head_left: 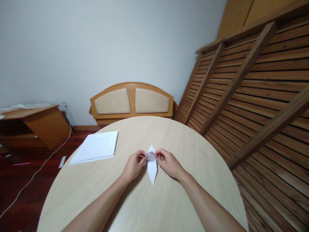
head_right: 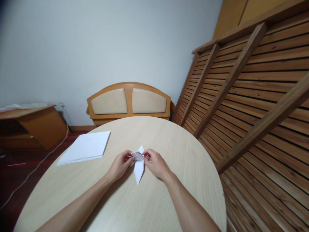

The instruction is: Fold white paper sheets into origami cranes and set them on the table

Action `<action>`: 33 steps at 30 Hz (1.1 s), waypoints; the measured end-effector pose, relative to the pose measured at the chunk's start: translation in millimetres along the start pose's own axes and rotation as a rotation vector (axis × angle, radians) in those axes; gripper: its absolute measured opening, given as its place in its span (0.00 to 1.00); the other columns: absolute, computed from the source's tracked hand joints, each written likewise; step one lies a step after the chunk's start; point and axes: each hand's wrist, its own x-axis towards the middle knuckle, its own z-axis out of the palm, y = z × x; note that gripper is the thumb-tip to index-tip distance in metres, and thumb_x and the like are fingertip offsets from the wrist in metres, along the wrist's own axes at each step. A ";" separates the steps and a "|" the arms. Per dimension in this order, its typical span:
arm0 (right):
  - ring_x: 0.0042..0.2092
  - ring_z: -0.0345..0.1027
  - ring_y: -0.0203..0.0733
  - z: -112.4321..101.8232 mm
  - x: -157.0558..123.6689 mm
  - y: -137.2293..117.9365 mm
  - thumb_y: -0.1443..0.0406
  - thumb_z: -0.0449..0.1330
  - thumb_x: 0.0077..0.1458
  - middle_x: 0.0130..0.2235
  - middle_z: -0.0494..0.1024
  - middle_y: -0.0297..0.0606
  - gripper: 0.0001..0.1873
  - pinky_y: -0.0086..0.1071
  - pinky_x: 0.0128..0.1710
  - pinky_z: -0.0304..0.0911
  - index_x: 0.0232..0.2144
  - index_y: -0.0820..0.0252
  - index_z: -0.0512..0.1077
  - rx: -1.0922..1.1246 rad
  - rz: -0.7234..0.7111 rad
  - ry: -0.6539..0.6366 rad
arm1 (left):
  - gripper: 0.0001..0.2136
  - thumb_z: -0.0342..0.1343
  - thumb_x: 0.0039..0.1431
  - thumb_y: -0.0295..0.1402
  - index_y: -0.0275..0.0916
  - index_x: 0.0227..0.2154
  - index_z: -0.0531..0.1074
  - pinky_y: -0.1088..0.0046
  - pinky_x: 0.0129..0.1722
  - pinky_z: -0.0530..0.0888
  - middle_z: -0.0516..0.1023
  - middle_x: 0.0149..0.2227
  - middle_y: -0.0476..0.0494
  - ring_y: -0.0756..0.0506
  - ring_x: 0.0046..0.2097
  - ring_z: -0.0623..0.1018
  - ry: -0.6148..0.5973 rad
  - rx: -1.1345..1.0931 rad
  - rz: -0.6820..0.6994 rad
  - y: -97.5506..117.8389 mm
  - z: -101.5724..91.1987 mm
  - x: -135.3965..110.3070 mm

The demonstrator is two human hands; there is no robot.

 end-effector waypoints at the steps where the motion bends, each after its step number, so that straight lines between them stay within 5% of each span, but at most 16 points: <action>1: 0.37 0.70 0.38 -0.1 0.3 0.2 0.72 0.56 0.56 0.37 0.76 0.36 0.10 0.32 0.38 0.66 0.39 0.58 0.73 -0.010 -0.005 0.025 | 0.08 0.56 0.58 0.37 0.37 0.34 0.73 0.71 0.34 0.71 0.79 0.34 0.42 0.45 0.35 0.78 0.015 -0.019 0.001 0.6 -0.3 0.5; 7: 0.41 0.72 0.39 -0.2 0.9 1.4 0.70 0.59 0.53 0.43 0.77 0.39 0.17 0.35 0.45 0.68 0.47 0.57 0.71 0.032 -0.007 0.092 | 0.08 0.57 0.55 0.36 0.36 0.34 0.73 0.68 0.38 0.74 0.80 0.34 0.40 0.44 0.36 0.79 0.105 -0.175 -0.008 8.5 -1.2 3.7; 14: 0.45 0.73 0.41 -3.6 2.6 -11.9 0.66 0.61 0.55 0.42 0.79 0.38 0.10 0.40 0.50 0.66 0.42 0.57 0.73 0.091 -0.049 0.137 | 0.10 0.59 0.55 0.37 0.36 0.35 0.74 0.69 0.38 0.74 0.81 0.35 0.41 0.45 0.36 0.79 0.090 -0.242 0.006 13.7 0.5 3.3; 25: 0.41 0.72 0.42 -4.0 3.1 -15.5 0.64 0.62 0.53 0.36 0.76 0.35 0.08 0.38 0.45 0.65 0.36 0.56 0.67 0.153 -0.040 0.191 | 0.11 0.64 0.52 0.36 0.35 0.35 0.75 0.65 0.43 0.75 0.82 0.36 0.40 0.42 0.39 0.81 0.032 -0.329 -0.036 14.4 1.6 2.8; 33: 0.35 0.69 0.40 1.4 9.8 -14.1 0.53 0.66 0.50 0.30 0.71 0.32 0.20 0.33 0.37 0.64 0.31 0.54 0.59 0.351 0.061 0.263 | 0.17 0.70 0.47 0.37 0.36 0.38 0.73 0.68 0.41 0.75 0.81 0.38 0.39 0.45 0.38 0.80 -0.041 -0.455 -0.060 17.4 5.9 -0.9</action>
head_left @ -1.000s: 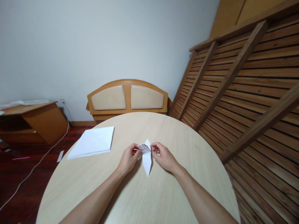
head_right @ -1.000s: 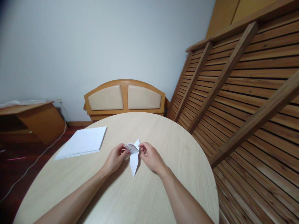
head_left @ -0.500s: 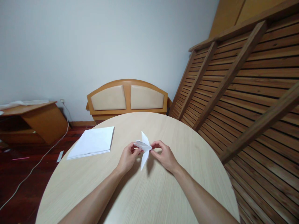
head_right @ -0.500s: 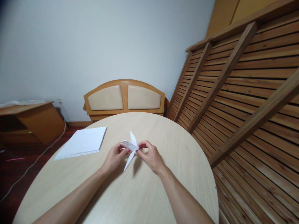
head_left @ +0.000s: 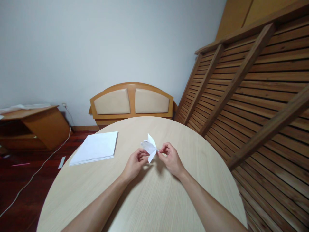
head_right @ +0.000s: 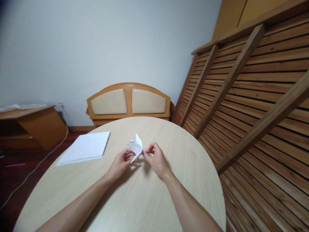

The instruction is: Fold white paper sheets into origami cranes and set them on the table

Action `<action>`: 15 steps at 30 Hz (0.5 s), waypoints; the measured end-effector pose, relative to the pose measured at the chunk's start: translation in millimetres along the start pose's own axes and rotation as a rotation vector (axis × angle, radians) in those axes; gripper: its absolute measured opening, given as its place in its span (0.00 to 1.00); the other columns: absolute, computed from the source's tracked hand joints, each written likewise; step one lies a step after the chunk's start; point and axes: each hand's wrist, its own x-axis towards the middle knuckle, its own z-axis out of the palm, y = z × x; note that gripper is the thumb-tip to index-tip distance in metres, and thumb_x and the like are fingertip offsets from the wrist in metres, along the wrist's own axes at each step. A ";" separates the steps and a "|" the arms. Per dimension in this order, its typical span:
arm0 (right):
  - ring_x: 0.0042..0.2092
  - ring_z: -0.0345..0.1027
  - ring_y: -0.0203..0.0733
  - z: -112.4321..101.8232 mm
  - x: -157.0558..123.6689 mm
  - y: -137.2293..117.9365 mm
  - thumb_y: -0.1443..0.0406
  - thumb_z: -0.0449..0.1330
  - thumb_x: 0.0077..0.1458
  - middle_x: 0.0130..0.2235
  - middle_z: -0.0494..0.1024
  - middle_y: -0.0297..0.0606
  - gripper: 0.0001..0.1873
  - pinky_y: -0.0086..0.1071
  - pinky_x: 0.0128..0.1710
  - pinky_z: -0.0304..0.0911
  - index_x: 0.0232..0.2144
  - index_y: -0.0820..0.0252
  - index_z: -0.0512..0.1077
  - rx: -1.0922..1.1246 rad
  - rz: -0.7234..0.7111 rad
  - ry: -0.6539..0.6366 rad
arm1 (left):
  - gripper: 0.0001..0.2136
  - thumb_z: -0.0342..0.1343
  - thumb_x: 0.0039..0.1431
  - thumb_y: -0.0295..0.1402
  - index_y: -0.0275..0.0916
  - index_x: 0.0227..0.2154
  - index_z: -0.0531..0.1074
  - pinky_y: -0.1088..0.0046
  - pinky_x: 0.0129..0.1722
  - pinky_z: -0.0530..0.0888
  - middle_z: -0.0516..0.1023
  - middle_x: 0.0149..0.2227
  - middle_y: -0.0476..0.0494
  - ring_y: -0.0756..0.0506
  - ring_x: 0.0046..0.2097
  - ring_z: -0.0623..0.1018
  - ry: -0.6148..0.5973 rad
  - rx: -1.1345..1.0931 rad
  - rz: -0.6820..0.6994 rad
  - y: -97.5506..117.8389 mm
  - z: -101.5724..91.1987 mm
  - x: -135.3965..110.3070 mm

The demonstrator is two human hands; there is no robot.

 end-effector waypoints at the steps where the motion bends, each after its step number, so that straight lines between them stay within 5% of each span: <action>1: 0.34 0.68 0.40 0.6 0.5 -0.4 0.51 0.67 0.49 0.30 0.71 0.32 0.22 0.33 0.37 0.64 0.31 0.54 0.59 0.022 0.002 0.003 | 0.18 0.70 0.47 0.37 0.36 0.38 0.72 0.68 0.40 0.75 0.80 0.38 0.40 0.46 0.38 0.79 -0.009 -0.015 -0.005 0.3 0.9 -0.7; 6: 0.33 0.68 0.39 2.0 -0.1 -1.9 0.48 0.67 0.48 0.29 0.70 0.31 0.24 0.34 0.37 0.65 0.31 0.54 0.59 0.076 0.017 -0.035 | 0.20 0.70 0.46 0.40 0.37 0.40 0.73 0.68 0.38 0.75 0.78 0.33 0.45 0.48 0.33 0.77 0.006 -0.043 0.004 1.9 3.0 -1.6; 15: 0.33 0.69 0.38 2.5 -2.6 -6.2 0.53 0.68 0.49 0.30 0.72 0.30 0.22 0.32 0.36 0.65 0.32 0.54 0.59 0.099 0.041 -0.089 | 0.18 0.70 0.44 0.44 0.34 0.32 0.79 0.68 0.38 0.74 0.82 0.34 0.38 0.43 0.35 0.79 -0.008 0.042 -0.052 6.1 2.6 -0.4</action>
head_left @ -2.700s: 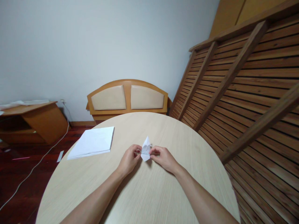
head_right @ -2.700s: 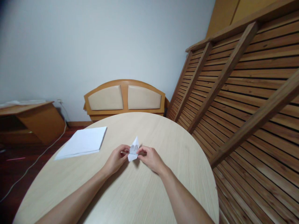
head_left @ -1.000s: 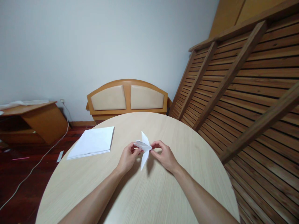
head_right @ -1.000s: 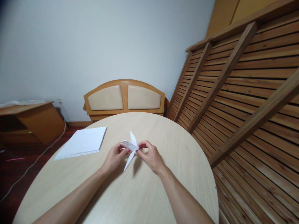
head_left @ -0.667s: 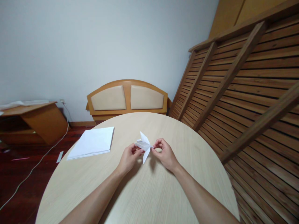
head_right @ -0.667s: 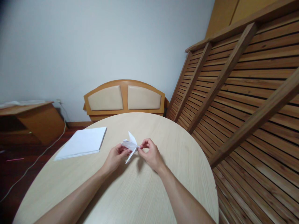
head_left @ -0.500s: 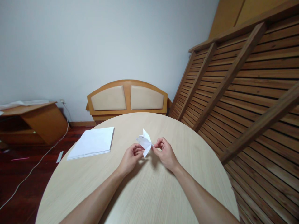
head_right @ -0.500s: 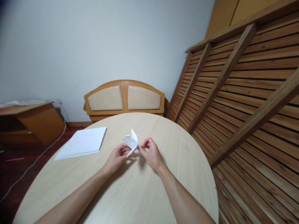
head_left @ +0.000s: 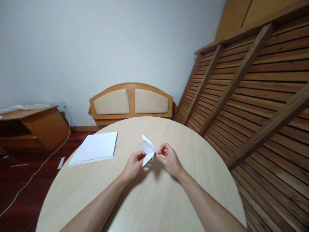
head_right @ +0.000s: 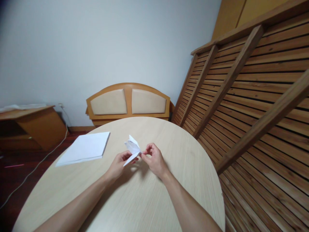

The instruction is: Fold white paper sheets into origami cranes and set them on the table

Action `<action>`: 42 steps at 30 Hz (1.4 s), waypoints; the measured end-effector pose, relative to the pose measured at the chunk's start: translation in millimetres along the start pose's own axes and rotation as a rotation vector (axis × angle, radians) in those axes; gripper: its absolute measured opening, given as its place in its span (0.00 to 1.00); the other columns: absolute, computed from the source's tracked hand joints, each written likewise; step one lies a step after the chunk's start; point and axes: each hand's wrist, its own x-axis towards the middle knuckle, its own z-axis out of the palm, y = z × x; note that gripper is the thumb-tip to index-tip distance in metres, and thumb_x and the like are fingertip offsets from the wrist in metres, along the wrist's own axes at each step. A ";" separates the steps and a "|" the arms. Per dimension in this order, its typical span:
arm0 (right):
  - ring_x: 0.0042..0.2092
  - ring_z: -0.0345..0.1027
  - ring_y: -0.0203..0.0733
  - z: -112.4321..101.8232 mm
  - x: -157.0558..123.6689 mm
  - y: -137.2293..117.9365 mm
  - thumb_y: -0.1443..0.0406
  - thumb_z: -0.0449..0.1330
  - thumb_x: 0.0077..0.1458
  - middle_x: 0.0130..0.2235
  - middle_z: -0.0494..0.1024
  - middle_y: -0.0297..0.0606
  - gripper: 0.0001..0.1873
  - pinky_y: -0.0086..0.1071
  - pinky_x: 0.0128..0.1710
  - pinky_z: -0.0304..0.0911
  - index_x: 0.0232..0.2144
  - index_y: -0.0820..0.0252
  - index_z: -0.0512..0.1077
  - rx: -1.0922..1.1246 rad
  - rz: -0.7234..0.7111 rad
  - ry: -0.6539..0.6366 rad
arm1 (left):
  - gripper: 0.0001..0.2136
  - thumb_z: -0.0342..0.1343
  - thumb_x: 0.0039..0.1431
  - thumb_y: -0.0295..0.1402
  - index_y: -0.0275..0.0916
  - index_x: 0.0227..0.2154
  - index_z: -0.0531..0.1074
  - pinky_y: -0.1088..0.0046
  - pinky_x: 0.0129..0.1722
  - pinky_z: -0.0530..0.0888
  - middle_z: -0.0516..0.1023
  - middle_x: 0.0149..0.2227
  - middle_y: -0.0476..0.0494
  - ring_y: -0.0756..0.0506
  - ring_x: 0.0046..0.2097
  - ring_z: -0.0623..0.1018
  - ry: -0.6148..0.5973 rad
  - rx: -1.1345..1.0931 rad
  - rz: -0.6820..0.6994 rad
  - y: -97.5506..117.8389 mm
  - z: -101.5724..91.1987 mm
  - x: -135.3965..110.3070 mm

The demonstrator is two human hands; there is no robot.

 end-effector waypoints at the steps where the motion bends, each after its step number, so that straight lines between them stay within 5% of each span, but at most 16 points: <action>1: 0.33 0.69 0.38 0.3 0.1 -0.5 0.54 0.68 0.49 0.30 0.72 0.30 0.21 0.32 0.36 0.65 0.32 0.54 0.59 0.000 0.000 -0.002 | 0.18 0.69 0.44 0.44 0.34 0.32 0.80 0.68 0.38 0.73 0.82 0.34 0.38 0.44 0.35 0.79 0.000 -0.003 -0.002 1.1 0.5 -0.2; 12: 0.36 0.73 0.41 -7.2 -4.1 2.9 0.58 0.65 0.52 0.31 0.75 0.31 0.16 0.37 0.42 0.67 0.40 0.56 0.66 -0.095 0.006 -0.077 | 0.11 0.66 0.49 0.39 0.36 0.32 0.80 0.69 0.39 0.72 0.81 0.32 0.40 0.45 0.34 0.77 -0.082 0.080 0.054 1.1 -1.2 0.0; 18: 0.35 0.72 0.39 -6.3 -1.0 5.2 0.61 0.63 0.53 0.29 0.73 0.29 0.12 0.35 0.41 0.66 0.37 0.56 0.65 -0.166 -0.039 -0.044 | 0.10 0.63 0.53 0.38 0.35 0.33 0.79 0.67 0.41 0.73 0.81 0.35 0.38 0.44 0.36 0.78 -0.019 0.097 0.080 -6.9 -4.4 0.8; 26: 0.42 0.73 0.42 -11.3 -4.6 3.3 0.63 0.60 0.56 0.39 0.78 0.38 0.06 0.39 0.48 0.66 0.37 0.57 0.72 -0.246 -0.093 -0.045 | 0.10 0.58 0.58 0.36 0.36 0.37 0.79 0.66 0.45 0.72 0.82 0.39 0.37 0.41 0.42 0.79 -0.011 0.263 0.139 -4.0 -4.5 -2.8; 33: 0.42 0.73 0.44 -15.4 -2.5 -0.2 0.59 0.59 0.60 0.41 0.79 0.40 0.13 0.39 0.47 0.67 0.43 0.58 0.76 -0.250 -0.170 0.010 | 0.10 0.53 0.59 0.32 0.36 0.37 0.78 0.69 0.42 0.70 0.81 0.37 0.40 0.42 0.40 0.77 -0.130 0.443 0.136 -4.4 -2.5 -7.7; 42: 0.45 0.71 0.43 -16.5 -4.7 4.8 0.62 0.58 0.62 0.46 0.79 0.40 0.15 0.37 0.46 0.65 0.50 0.54 0.74 -0.155 -0.203 -0.034 | 0.09 0.55 0.57 0.34 0.36 0.35 0.77 0.68 0.44 0.69 0.80 0.38 0.39 0.42 0.40 0.76 -0.180 0.332 0.077 0.9 -0.7 -9.5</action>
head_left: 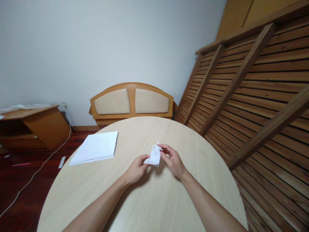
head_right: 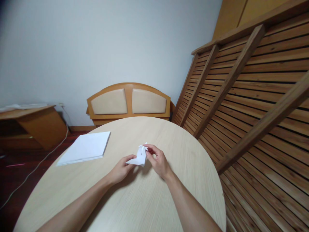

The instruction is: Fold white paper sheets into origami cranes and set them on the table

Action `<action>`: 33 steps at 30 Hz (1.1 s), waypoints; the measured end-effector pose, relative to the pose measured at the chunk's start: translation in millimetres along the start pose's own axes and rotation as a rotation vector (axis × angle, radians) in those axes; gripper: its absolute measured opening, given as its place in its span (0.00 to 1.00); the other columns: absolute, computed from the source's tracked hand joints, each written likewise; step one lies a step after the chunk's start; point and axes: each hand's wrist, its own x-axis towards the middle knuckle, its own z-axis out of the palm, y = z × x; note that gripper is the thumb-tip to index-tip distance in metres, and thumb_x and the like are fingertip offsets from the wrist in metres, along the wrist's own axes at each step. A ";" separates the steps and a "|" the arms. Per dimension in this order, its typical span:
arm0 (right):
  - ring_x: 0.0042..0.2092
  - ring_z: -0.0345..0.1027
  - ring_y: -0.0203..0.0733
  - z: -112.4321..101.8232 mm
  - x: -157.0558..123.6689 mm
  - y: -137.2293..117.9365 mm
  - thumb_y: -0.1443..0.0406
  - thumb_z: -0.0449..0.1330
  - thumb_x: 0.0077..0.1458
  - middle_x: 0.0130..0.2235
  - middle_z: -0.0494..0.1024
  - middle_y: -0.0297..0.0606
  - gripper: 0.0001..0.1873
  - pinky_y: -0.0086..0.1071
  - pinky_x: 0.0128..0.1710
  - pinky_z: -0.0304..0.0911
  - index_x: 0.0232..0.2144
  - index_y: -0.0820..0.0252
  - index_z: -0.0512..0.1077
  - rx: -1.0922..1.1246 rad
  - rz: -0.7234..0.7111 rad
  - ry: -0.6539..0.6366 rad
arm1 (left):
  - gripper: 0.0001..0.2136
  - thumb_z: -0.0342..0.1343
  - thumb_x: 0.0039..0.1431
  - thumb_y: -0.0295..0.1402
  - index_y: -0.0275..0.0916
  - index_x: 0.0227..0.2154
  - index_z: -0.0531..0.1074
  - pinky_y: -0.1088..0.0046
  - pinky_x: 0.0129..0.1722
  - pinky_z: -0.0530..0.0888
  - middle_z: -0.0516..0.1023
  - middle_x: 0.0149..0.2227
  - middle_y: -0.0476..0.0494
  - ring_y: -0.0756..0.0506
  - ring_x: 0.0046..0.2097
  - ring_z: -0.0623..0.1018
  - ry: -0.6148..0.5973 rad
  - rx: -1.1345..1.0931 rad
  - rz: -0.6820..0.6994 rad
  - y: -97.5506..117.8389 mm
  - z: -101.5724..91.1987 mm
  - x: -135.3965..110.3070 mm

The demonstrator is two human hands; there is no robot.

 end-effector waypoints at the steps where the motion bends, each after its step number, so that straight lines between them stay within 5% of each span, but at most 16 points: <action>1: 0.43 0.71 0.42 0.0 -0.1 -0.1 0.63 0.59 0.60 0.45 0.79 0.39 0.15 0.37 0.45 0.65 0.50 0.54 0.74 -0.004 -0.003 -0.001 | 0.09 0.55 0.57 0.35 0.36 0.35 0.77 0.67 0.44 0.69 0.80 0.37 0.39 0.42 0.40 0.76 0.010 -0.003 -0.002 0.3 0.0 -0.1; 12: 0.34 0.63 0.37 1.2 1.1 -0.1 0.71 0.59 0.51 0.32 0.71 0.31 0.08 0.31 0.37 0.60 0.35 0.56 0.68 -0.088 -0.048 0.055 | 0.12 0.55 0.60 0.41 0.37 0.31 0.76 0.68 0.44 0.69 0.80 0.34 0.41 0.44 0.38 0.76 0.013 -0.118 0.002 -1.0 -1.6 3.8; 27: 0.36 0.68 0.39 0.0 1.3 -3.9 0.69 0.59 0.52 0.35 0.76 0.34 0.09 0.33 0.40 0.64 0.38 0.57 0.72 -0.148 -0.075 0.071 | 0.13 0.56 0.59 0.41 0.36 0.29 0.76 0.69 0.41 0.69 0.79 0.31 0.42 0.45 0.35 0.75 0.042 -0.136 -0.003 -6.6 -4.1 6.9; 33: 0.43 0.72 0.43 -1.1 3.6 0.3 0.62 0.56 0.61 0.44 0.80 0.41 0.11 0.37 0.45 0.66 0.42 0.57 0.75 -0.143 -0.031 0.102 | 0.15 0.57 0.58 0.44 0.35 0.32 0.78 0.69 0.42 0.70 0.81 0.33 0.39 0.44 0.36 0.76 0.073 -0.114 0.001 -2.4 -4.1 5.8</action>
